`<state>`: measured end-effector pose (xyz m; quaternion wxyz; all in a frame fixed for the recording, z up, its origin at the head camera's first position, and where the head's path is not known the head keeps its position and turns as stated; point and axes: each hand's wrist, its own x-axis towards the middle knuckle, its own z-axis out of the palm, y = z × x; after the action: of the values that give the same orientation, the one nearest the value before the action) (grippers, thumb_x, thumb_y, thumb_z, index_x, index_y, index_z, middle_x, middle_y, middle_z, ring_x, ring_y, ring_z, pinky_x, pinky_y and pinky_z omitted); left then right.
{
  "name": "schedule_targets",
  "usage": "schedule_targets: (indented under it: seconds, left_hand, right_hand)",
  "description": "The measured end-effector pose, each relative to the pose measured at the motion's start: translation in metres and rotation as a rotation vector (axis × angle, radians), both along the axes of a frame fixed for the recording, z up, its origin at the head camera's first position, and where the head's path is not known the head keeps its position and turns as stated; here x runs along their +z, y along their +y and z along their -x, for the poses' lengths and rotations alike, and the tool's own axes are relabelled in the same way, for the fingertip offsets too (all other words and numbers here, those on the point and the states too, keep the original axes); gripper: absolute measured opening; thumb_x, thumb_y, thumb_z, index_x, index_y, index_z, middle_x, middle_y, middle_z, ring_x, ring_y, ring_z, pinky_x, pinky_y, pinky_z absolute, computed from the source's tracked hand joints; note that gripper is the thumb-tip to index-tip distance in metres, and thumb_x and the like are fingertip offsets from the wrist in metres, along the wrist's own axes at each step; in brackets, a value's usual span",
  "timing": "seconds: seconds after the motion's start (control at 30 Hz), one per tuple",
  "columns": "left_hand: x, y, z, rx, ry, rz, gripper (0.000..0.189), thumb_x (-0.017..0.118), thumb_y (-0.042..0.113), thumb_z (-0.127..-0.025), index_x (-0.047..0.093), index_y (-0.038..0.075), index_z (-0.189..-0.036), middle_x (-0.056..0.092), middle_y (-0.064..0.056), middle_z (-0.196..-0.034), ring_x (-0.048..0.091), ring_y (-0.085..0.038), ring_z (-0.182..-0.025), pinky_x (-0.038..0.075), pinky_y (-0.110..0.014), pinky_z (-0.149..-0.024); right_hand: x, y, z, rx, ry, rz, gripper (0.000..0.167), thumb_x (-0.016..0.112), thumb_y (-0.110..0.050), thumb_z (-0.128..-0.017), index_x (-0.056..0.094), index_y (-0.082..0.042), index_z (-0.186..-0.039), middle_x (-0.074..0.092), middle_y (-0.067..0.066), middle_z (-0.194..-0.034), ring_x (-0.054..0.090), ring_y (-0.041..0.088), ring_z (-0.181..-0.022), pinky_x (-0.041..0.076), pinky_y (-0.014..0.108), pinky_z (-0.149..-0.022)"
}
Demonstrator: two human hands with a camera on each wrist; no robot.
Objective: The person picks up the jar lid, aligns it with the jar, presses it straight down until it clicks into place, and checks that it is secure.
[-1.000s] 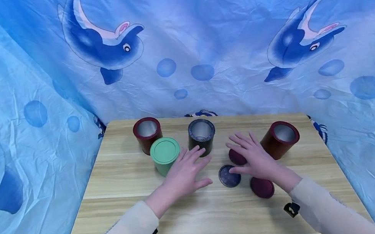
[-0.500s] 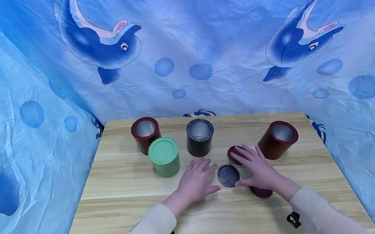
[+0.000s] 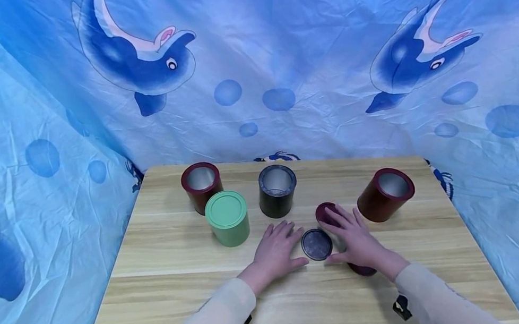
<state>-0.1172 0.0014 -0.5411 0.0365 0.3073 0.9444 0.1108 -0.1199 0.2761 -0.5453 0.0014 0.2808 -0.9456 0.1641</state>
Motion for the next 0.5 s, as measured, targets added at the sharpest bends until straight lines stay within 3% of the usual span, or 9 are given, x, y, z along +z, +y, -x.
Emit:
schedule_targets:
  seconds: [0.23, 0.5]
  left_hand:
    - [-0.009, 0.003, 0.003, 0.001, -0.017, 0.052, 0.08, 0.071, 0.067, -0.094, 0.053, 0.025, -0.16, 0.051, -0.01, -0.162, 0.042, -0.032, -0.155, 0.033, -0.056, -0.126]
    - [-0.016, 0.005, 0.005, -0.011, 0.006, 0.099, 0.079, 0.067, 0.069, -0.095, 0.053, 0.027, -0.16, 0.05, -0.009, -0.163, 0.041, -0.031, -0.155, 0.033, -0.056, -0.126]
  right_hand:
    - [-0.009, 0.0, 0.003, -0.016, -0.027, -0.018, 0.094, 0.096, -0.052, -0.074, 0.062, -0.012, -0.152, 0.041, 0.023, -0.167, 0.025, 0.052, -0.157, 0.013, 0.083, -0.119]
    - [-0.016, 0.001, 0.004, -0.012, -0.029, -0.026, 0.084, 0.098, -0.047, -0.073, 0.071, -0.007, -0.141, 0.043, 0.023, -0.165, 0.027, 0.052, -0.156, 0.016, 0.082, -0.118]
